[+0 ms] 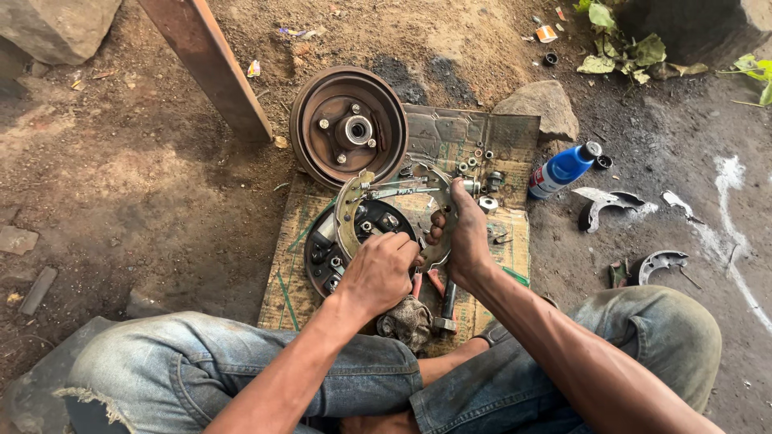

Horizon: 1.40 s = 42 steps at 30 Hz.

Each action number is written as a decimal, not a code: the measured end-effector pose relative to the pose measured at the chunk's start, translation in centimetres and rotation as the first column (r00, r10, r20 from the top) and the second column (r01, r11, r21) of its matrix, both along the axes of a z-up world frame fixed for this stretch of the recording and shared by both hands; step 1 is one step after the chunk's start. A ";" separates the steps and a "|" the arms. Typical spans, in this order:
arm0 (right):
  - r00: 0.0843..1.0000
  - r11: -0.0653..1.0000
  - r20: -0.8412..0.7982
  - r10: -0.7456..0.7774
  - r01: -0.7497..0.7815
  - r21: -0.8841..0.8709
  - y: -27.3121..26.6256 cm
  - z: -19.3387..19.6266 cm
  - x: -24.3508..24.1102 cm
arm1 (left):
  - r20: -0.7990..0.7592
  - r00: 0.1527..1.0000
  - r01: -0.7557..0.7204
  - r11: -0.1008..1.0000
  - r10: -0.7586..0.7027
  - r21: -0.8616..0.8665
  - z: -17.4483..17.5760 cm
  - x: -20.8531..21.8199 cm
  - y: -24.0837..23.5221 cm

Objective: The person sits on the ground and assembles a drum brake mechanism. They use pliers and a screwdriver to attach springs and adjust components on the brake shoes, working over a cardboard mat with a brake drum nearby.

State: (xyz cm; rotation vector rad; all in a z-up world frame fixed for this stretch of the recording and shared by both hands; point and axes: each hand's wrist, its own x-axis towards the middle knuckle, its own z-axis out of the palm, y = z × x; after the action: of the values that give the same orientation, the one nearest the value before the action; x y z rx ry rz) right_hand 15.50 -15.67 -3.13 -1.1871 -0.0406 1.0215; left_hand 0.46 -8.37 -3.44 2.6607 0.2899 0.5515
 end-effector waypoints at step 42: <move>1.000 0.993 0.018 0.011 -0.013 0.119 0.5 0.3 -0.7 | -0.215 0.976 -0.121 0.879 0.021 -0.462 2.9 1.0 0.7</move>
State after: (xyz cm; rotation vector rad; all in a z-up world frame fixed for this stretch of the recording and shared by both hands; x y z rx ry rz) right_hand 14.81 -15.21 -2.81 -1.0875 -0.1209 1.0061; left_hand 1.48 -7.63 -0.55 2.2302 0.5138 0.1894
